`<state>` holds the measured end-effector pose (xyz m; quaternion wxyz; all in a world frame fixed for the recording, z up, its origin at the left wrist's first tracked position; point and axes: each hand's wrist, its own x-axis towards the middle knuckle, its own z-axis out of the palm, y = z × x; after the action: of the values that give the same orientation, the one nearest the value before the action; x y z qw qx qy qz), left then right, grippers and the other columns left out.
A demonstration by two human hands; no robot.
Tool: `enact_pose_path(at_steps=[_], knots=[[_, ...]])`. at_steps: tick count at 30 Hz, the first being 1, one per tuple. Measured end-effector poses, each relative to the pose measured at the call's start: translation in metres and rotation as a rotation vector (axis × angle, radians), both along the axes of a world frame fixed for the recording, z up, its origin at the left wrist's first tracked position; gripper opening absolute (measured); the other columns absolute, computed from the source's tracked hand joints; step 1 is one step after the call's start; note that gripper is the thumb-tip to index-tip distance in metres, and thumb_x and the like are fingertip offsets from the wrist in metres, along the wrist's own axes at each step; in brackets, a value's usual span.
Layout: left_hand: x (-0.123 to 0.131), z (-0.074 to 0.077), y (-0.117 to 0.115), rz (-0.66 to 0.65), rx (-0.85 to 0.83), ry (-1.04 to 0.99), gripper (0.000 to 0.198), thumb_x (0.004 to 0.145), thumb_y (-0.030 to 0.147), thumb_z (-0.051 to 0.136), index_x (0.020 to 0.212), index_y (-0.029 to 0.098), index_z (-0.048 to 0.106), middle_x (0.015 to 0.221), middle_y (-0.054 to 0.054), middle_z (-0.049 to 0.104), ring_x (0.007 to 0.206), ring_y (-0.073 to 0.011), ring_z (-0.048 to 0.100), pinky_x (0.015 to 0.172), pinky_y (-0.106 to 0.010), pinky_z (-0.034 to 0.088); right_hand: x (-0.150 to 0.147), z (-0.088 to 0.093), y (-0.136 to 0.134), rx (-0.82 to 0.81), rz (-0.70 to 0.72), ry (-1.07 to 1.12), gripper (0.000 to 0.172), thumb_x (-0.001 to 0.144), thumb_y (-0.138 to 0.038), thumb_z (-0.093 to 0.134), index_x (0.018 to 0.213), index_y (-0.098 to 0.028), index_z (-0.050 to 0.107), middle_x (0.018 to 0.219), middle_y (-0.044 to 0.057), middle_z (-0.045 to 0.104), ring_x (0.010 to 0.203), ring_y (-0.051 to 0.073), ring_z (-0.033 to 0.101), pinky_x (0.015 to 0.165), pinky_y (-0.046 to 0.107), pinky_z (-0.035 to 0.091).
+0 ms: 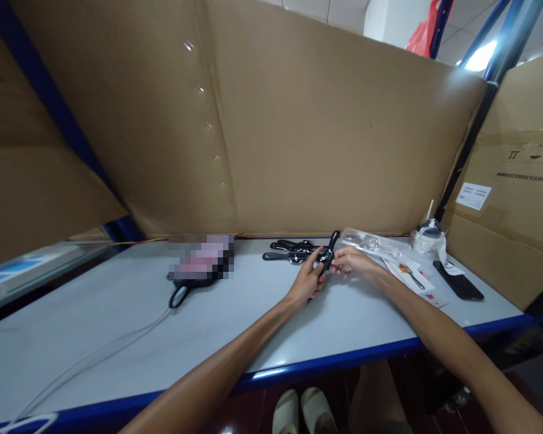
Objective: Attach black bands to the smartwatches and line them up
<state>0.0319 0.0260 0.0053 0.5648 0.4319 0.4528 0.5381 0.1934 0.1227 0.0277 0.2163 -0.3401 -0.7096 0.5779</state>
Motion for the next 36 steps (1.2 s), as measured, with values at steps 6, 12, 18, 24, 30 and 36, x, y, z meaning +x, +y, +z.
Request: enact_pose_path(at_steps=[6,12,18,24,30,36], knots=[[0.0,0.0,0.0,0.001,-0.001,0.025,0.068,0.096,0.035,0.054,0.159,0.033,0.029,0.058,0.01,0.038,0.037,-0.0045,0.026,0.039,-0.014,0.013,0.0,-0.001,0.0,0.003,0.01,0.021,0.014,0.078,-0.026,0.069,0.071,-0.016,0.065,0.075,0.005,0.072,0.061,0.011,0.06,0.049,0.018,0.041],[0.0,-0.001,0.001,0.017,0.006,0.011,0.071,0.093,0.037,0.059,0.158,0.032,0.031,0.059,0.01,0.038,0.038,-0.004,0.026,0.04,-0.014,0.012,0.0,0.004,-0.004,-0.013,-0.007,-0.001,0.014,0.077,-0.027,0.071,0.069,-0.017,0.064,0.072,0.004,0.072,0.061,0.012,0.059,0.048,0.018,0.042],[0.002,-0.005,0.002,0.037,0.002,-0.001,0.062,0.091,0.039,0.062,0.148,0.027,0.039,0.059,0.011,0.038,0.039,-0.0049,0.027,0.04,-0.015,0.012,-0.001,0.005,-0.004,0.01,-0.006,-0.011,0.016,0.077,-0.028,0.071,0.068,-0.018,0.062,0.072,0.003,0.071,0.061,0.011,0.06,0.05,0.019,0.042],[0.003,-0.006,0.003,0.037,0.004,0.025,0.027,0.091,0.041,0.062,0.107,0.023,0.049,0.056,0.011,0.038,0.039,-0.0043,0.025,0.04,-0.016,0.011,-0.001,0.005,-0.006,0.005,0.001,-0.008,0.018,0.075,-0.03,0.072,0.069,-0.018,0.061,0.073,0.004,0.071,0.061,0.012,0.06,0.049,0.02,0.042],[0.004,-0.006,0.003,0.064,0.043,0.108,0.02,0.095,0.039,0.056,0.103,0.024,0.046,0.055,0.011,0.037,0.038,-0.0052,0.028,0.04,-0.017,0.013,0.0,0.004,0.003,0.175,-0.078,-0.084,0.004,0.079,-0.021,0.06,0.077,-0.018,0.063,0.073,0.002,0.069,0.061,0.013,0.059,0.052,0.022,0.041],[0.004,-0.012,0.007,0.102,0.047,0.17,0.025,0.095,0.042,0.054,0.108,0.022,0.048,0.055,0.01,0.04,0.037,-0.006,0.03,0.04,-0.018,0.017,0.002,0.014,-0.009,0.961,-0.269,-0.161,0.006,0.084,-0.017,0.066,0.09,-0.019,0.068,0.076,-0.001,0.065,0.068,0.013,0.056,0.067,0.024,0.04]])
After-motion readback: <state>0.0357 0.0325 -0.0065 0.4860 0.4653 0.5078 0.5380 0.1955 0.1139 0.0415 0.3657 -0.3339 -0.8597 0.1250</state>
